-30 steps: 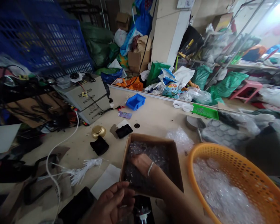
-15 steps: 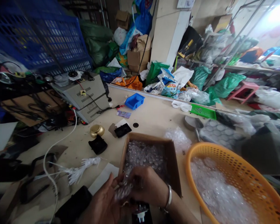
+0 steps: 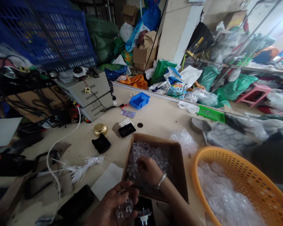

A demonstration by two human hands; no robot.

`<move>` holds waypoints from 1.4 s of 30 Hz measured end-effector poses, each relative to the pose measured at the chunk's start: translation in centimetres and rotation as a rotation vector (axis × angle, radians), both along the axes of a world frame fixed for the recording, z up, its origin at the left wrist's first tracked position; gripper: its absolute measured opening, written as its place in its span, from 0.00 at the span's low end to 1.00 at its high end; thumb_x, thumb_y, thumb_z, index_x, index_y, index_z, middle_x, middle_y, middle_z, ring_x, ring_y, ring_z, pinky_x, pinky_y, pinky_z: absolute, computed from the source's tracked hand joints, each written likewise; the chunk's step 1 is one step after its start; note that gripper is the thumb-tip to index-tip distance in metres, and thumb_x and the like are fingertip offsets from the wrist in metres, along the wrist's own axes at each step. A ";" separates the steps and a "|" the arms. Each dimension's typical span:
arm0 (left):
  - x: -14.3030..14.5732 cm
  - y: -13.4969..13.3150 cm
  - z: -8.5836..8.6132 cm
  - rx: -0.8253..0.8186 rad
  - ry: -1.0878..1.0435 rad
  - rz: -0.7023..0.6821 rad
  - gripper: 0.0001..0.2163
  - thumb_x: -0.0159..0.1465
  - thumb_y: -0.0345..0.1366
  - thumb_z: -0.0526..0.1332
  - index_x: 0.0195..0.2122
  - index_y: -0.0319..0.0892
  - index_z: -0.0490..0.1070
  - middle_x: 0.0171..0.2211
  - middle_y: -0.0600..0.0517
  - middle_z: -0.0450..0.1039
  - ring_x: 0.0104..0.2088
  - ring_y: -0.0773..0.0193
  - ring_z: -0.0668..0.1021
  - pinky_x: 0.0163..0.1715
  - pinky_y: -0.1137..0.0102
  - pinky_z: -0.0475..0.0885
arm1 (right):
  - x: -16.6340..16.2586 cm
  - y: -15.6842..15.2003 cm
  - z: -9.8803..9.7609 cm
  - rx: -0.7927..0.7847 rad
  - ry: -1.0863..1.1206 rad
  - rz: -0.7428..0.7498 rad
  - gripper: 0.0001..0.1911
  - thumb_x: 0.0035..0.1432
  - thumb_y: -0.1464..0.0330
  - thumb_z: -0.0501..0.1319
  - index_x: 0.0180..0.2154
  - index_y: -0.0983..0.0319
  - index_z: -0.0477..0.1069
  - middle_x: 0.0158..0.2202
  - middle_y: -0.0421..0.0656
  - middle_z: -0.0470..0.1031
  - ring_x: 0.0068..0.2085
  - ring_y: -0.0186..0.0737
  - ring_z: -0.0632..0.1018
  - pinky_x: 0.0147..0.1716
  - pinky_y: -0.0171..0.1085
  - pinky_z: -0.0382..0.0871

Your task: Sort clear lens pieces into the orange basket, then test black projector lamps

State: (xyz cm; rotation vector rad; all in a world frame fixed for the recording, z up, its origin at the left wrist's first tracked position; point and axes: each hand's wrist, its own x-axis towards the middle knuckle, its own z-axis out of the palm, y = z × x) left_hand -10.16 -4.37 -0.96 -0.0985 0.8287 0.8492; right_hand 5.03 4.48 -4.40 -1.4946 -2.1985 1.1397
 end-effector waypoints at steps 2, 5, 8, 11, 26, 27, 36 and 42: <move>-0.5 -0.4 -0.3 0.003 -0.025 -0.019 0.17 0.49 0.22 0.62 0.39 0.40 0.63 0.32 0.47 0.75 0.32 0.60 0.76 0.33 0.59 0.69 | -0.4 0.8 -0.4 0.040 -0.169 0.032 0.16 0.47 0.74 0.58 0.42 0.66 0.68 0.36 0.46 0.74 0.34 0.37 0.74 0.34 0.33 0.66; -1.1 -0.9 -0.3 -0.002 -0.042 -0.039 0.16 0.50 0.26 0.61 0.40 0.41 0.64 0.32 0.47 0.75 0.33 0.58 0.76 0.32 0.60 0.69 | -1.7 1.8 -1.1 0.011 -0.253 0.115 0.24 0.40 0.73 0.64 0.43 0.65 0.69 0.40 0.51 0.72 0.37 0.43 0.75 0.37 0.36 0.66; -1.3 -0.9 0.5 -0.015 -0.015 -0.054 0.11 0.55 0.31 0.58 0.41 0.41 0.65 0.32 0.47 0.74 0.32 0.58 0.75 0.30 0.61 0.68 | -2.3 2.2 -1.7 -0.008 -0.350 0.167 0.16 0.39 0.76 0.63 0.36 0.67 0.74 0.39 0.53 0.73 0.38 0.46 0.76 0.38 0.37 0.66; -1.4 -0.7 1.1 -0.015 -0.013 -0.063 0.09 0.57 0.33 0.55 0.40 0.40 0.65 0.31 0.47 0.74 0.30 0.59 0.75 0.29 0.62 0.68 | -1.2 2.1 -1.9 -0.010 -0.409 0.180 0.16 0.44 0.78 0.58 0.38 0.66 0.73 0.37 0.50 0.75 0.41 0.44 0.75 0.40 0.35 0.65; -0.5 -0.9 -0.7 -0.061 0.006 -0.108 0.15 0.59 0.42 0.55 0.43 0.40 0.62 0.31 0.45 0.74 0.29 0.58 0.75 0.30 0.61 0.68 | 1.9 1.3 0.3 0.095 -0.495 0.047 0.17 0.46 0.77 0.54 0.41 0.67 0.68 0.33 0.51 0.76 0.36 0.44 0.76 0.34 0.35 0.64; -0.6 -0.8 -0.7 -0.069 -0.005 -0.118 0.16 0.59 0.44 0.55 0.44 0.40 0.62 0.32 0.45 0.75 0.29 0.58 0.76 0.31 0.61 0.68 | 2.1 1.0 1.2 0.121 -0.452 0.015 0.16 0.47 0.77 0.53 0.41 0.67 0.67 0.32 0.49 0.75 0.35 0.42 0.76 0.34 0.34 0.64; 0.0 -0.5 0.4 -0.042 -0.152 -0.109 0.14 0.58 0.45 0.56 0.38 0.39 0.66 0.27 0.48 0.75 0.27 0.58 0.77 0.31 0.64 0.66 | 1.7 -1.8 6.5 -0.041 0.145 0.198 0.10 0.50 0.74 0.57 0.37 0.63 0.70 0.30 0.40 0.73 0.30 0.32 0.73 0.29 0.29 0.66; -0.1 -1.4 -1.1 0.028 -0.087 -0.118 0.13 0.52 0.43 0.62 0.32 0.37 0.69 0.26 0.46 0.77 0.27 0.58 0.77 0.30 0.68 0.65 | -0.1 1.6 0.1 0.128 -0.509 0.327 0.20 0.47 0.81 0.54 0.42 0.61 0.70 0.44 0.52 0.68 0.45 0.45 0.71 0.38 0.36 0.66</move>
